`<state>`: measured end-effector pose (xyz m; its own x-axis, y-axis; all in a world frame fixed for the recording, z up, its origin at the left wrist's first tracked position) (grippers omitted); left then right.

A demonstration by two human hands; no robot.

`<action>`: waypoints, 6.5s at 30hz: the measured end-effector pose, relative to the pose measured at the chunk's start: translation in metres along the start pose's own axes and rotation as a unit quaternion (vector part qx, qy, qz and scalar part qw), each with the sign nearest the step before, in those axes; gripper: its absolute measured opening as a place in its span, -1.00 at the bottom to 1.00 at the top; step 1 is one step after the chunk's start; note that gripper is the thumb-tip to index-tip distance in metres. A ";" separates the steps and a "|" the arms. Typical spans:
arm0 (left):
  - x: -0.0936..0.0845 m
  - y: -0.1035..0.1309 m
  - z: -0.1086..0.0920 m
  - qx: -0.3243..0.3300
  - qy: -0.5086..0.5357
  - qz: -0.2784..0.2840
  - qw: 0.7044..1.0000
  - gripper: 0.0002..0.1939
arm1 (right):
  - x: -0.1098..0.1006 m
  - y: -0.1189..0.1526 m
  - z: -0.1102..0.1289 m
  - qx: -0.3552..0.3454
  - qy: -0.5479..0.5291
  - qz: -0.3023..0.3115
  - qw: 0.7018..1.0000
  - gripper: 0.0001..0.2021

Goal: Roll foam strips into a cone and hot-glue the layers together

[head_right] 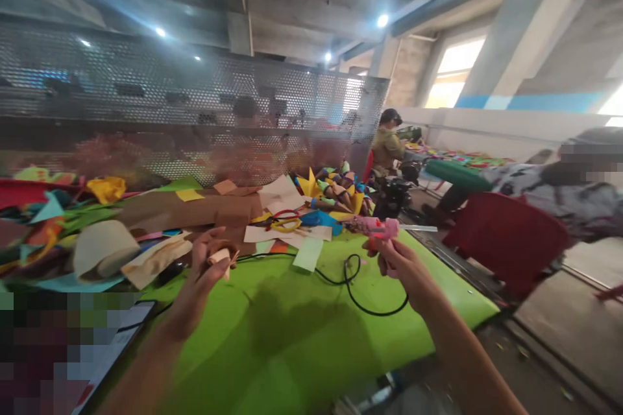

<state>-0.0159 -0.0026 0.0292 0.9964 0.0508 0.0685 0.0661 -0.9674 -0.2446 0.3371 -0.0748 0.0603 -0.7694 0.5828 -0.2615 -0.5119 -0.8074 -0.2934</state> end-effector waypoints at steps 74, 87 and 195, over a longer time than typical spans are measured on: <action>0.011 0.008 0.010 0.145 -0.067 -0.066 0.985 -0.60 | 0.192 0.056 0.067 -0.154 -0.020 0.140 0.978 -0.89; 0.012 0.014 0.010 0.252 -0.178 -0.056 0.950 -0.49 | 0.188 0.061 0.069 -0.210 0.074 0.073 0.972 -0.99; 0.020 0.011 0.016 0.195 -0.113 -0.036 0.974 -0.93 | 0.187 0.057 0.047 -0.276 0.091 0.134 0.947 -0.86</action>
<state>0.0059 -0.0079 0.0130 0.9720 0.2102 -0.1053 0.1068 -0.7938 -0.5988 0.1460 -0.0159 0.0380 -0.7394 0.4104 -0.5337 0.0091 -0.7866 -0.6174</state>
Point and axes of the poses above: each hand's wrist, its own y-axis away from the middle knuckle, its own x-axis out of the palm, z = x × y, the point moved 1 cm from there along -y, towards the middle knuckle, and after that the axes turned 12 degrees about -z, right-handed, at the moved point
